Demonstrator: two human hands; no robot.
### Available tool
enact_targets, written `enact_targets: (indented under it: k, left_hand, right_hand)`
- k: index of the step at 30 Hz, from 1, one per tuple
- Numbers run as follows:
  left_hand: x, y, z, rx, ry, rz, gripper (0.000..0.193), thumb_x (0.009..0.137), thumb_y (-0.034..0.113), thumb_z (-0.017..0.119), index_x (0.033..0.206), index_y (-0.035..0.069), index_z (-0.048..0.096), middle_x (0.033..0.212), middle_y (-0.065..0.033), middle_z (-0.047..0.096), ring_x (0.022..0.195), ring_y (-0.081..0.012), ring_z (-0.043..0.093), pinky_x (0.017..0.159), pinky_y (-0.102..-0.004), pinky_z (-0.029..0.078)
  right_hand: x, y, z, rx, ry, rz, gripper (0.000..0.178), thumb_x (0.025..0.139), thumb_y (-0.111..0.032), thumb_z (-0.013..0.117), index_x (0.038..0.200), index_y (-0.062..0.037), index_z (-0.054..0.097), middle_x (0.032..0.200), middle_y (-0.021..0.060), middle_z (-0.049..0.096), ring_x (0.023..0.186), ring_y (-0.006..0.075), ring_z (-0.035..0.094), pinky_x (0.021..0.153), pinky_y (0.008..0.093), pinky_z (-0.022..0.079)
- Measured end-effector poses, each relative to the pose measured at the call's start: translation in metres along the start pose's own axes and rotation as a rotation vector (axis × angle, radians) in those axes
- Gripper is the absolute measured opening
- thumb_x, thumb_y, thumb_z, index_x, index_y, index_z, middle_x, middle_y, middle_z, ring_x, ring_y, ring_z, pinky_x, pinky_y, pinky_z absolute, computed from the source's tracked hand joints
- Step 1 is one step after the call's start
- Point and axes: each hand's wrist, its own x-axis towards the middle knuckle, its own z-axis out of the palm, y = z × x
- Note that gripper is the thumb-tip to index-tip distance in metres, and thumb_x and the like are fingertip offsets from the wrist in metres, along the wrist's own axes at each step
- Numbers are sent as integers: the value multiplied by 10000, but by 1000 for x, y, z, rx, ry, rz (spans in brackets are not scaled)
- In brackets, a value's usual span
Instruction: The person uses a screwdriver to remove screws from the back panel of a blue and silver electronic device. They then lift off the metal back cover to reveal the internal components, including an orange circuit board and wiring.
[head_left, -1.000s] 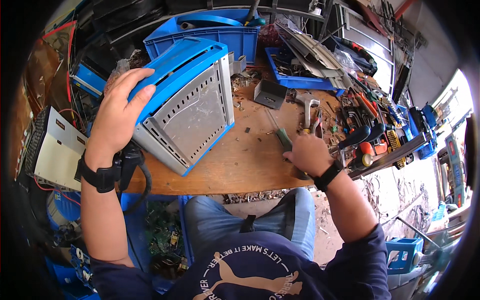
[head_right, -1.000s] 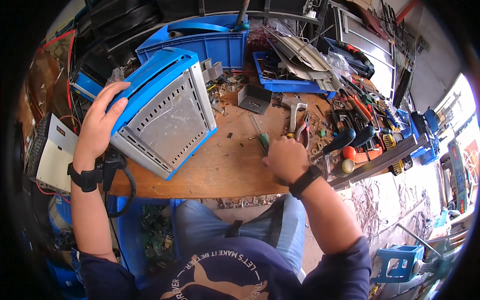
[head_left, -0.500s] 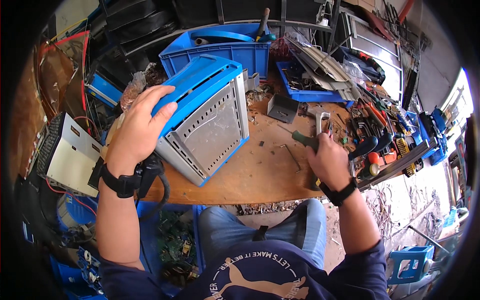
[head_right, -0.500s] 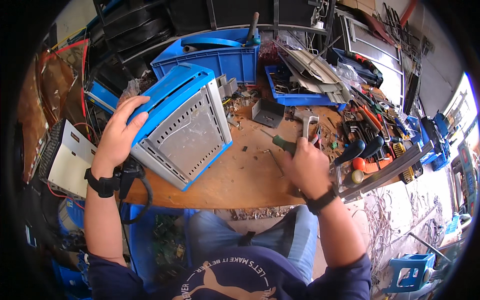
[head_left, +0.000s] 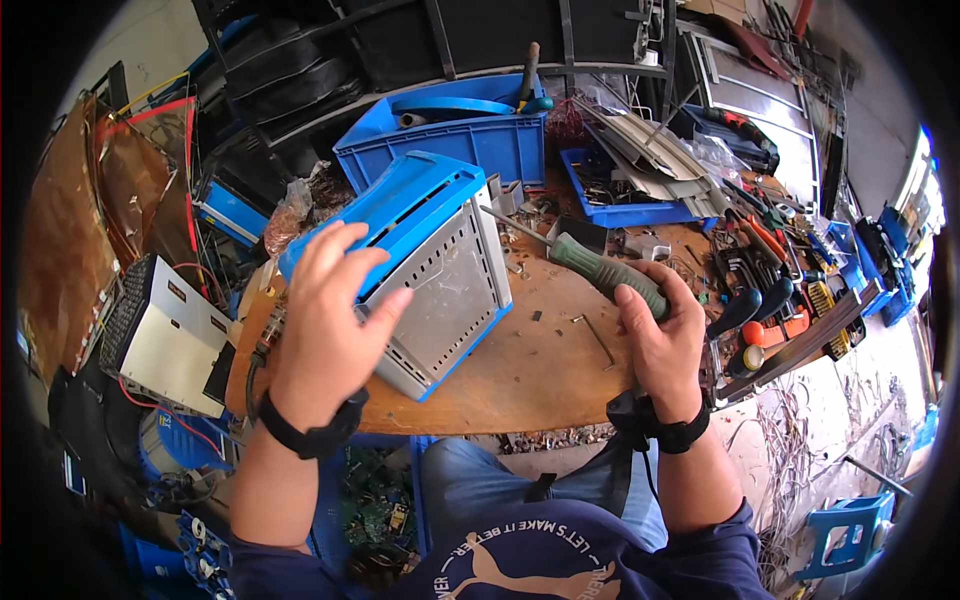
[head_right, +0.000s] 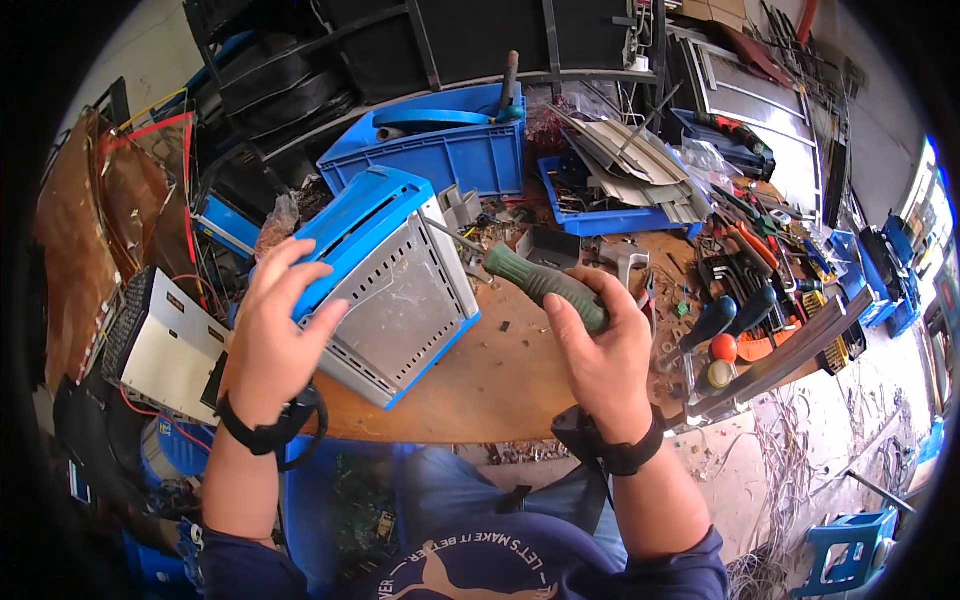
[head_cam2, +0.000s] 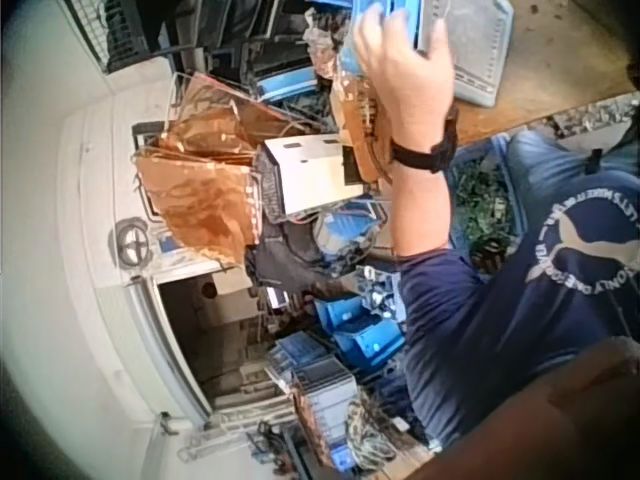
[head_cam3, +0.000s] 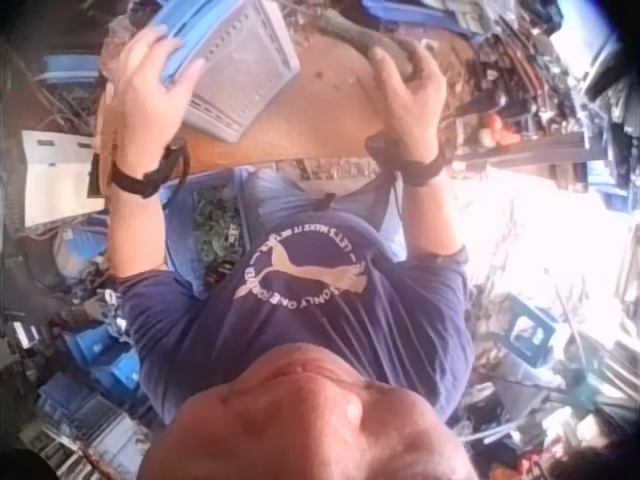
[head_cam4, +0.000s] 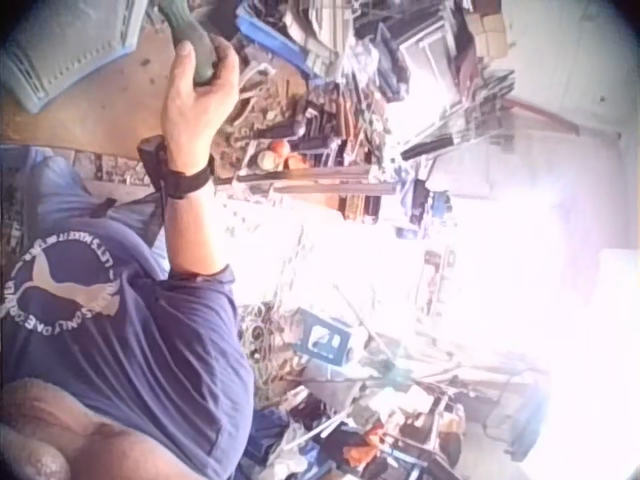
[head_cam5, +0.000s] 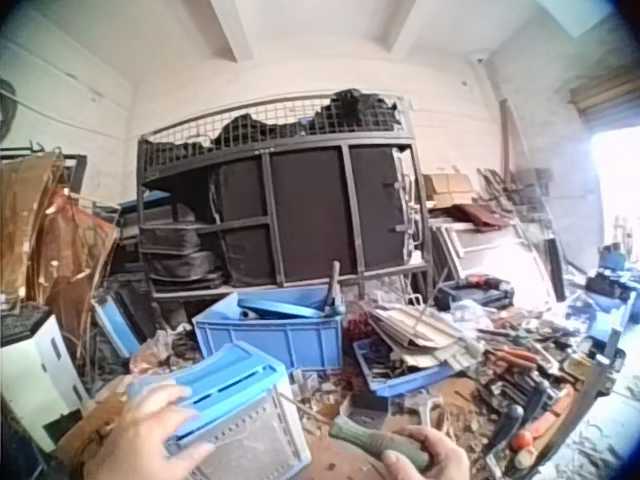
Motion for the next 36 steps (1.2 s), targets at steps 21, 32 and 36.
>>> enact_targets:
  k: [21, 32, 36]
  left_hand:
    - [0, 19, 31, 262, 60, -42, 340, 730, 104, 763, 981, -1, 560, 1273, -233, 506, 1196, -400, 476, 1023, -479, 356]
    - [3, 19, 41, 286, 110, -57, 302, 730, 71, 746, 935, 10, 533, 1246, -219, 504, 1170, -393, 482, 1008, -473, 364]
    - [1, 19, 40, 282, 124, -47, 302, 728, 65, 745, 934, 7, 533, 1238, -218, 506, 1166, -395, 482, 1002, -473, 368]
  right_hand:
    - [7, 3, 13, -9, -18, -12, 303, 855, -132, 697, 1080, 55, 618, 799, 56, 645, 713, 81, 573, 651, 236, 474]
    - [7, 12, 13, 53, -33, -1, 319, 876, -120, 675, 1126, 59, 590, 844, 51, 638, 730, 73, 571, 644, 223, 471]
    - [8, 13, 12, 89, -58, 71, 317, 877, -127, 677, 1119, 60, 592, 868, 58, 638, 735, 76, 579, 647, 224, 475]
